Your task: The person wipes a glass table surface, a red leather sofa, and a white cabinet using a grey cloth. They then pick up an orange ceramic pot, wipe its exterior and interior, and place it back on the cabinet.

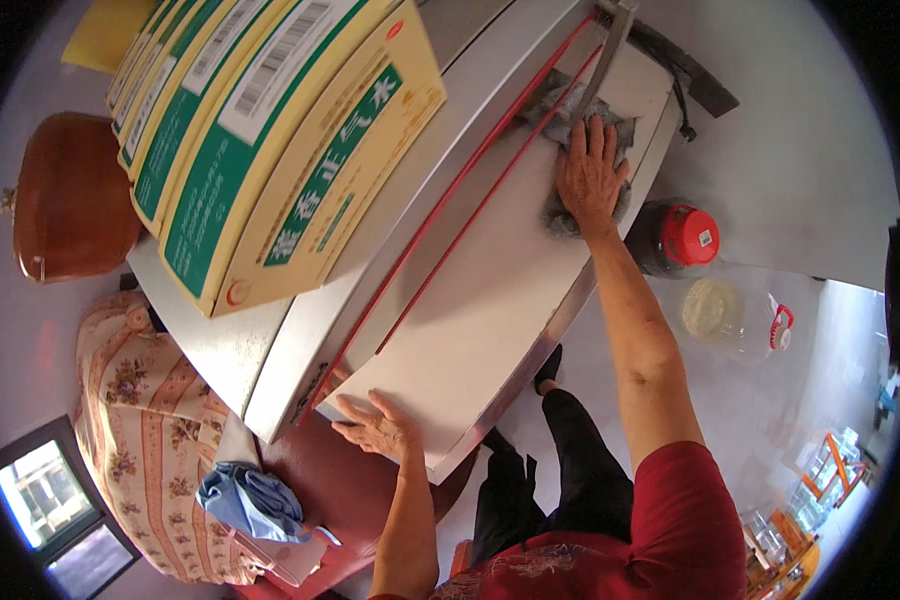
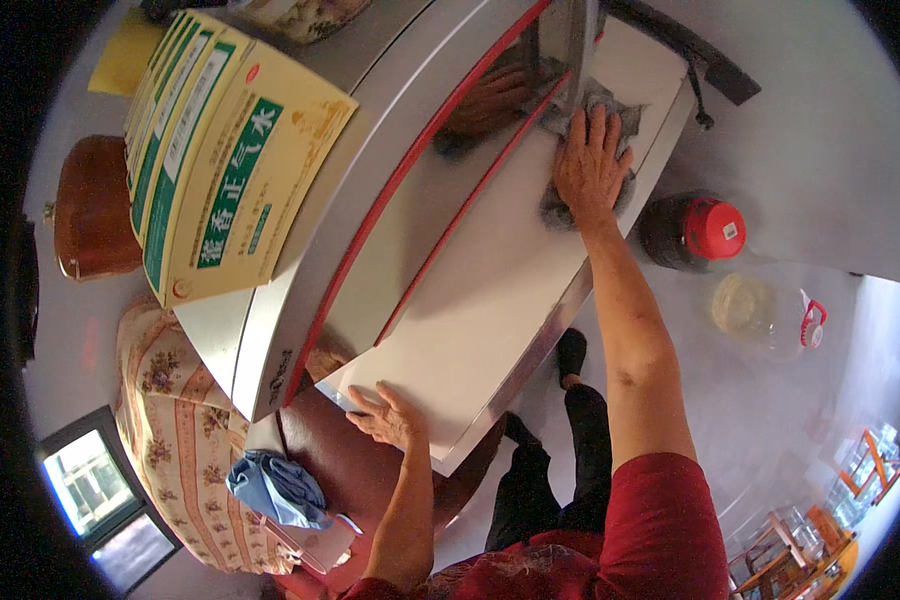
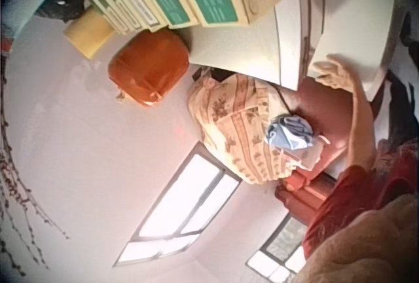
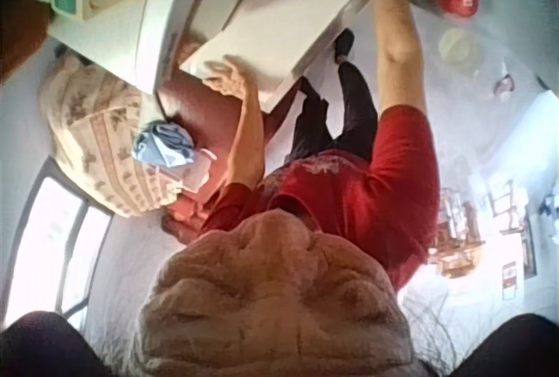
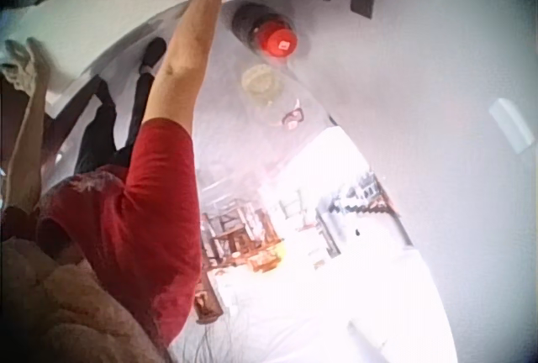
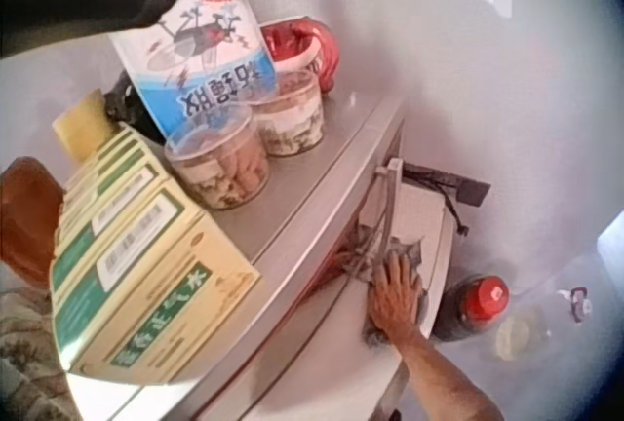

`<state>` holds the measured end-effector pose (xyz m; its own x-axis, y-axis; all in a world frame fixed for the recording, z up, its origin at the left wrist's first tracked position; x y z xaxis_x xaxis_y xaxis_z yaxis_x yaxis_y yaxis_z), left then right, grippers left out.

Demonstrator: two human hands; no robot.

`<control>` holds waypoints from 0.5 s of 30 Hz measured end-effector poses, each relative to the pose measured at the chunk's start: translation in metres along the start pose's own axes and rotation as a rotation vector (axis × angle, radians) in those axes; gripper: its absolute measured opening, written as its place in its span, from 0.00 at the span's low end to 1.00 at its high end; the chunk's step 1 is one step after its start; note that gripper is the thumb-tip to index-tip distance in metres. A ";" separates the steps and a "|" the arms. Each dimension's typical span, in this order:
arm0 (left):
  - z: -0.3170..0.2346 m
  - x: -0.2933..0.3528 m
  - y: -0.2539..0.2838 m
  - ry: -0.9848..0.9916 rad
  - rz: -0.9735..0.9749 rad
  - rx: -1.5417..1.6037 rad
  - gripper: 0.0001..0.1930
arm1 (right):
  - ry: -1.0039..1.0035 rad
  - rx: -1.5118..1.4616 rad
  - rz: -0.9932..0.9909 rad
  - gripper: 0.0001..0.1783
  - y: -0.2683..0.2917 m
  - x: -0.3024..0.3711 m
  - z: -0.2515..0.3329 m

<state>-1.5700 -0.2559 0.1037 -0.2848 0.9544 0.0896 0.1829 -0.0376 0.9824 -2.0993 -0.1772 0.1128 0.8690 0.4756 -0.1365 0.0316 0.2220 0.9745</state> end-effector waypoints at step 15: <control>0.018 -0.011 -0.018 0.053 0.134 0.090 0.41 | 0.362 -0.233 0.072 0.27 0.019 0.178 0.144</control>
<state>-1.5530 -0.2605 0.0817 -0.3006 0.9257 0.2296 0.3057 -0.1345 0.9426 -1.8727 -0.2112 0.1330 0.6341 0.7556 -0.1640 -0.1706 0.3436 0.9235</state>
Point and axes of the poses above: each hand's wrist, its own x-axis away from the middle knuckle, its own y-axis out of the back of the hand, z = x × y, the point moved 10 cm from there along -x, towards the middle knuckle, and after that the axes turned 2 degrees about z, right-handed, at the moved point
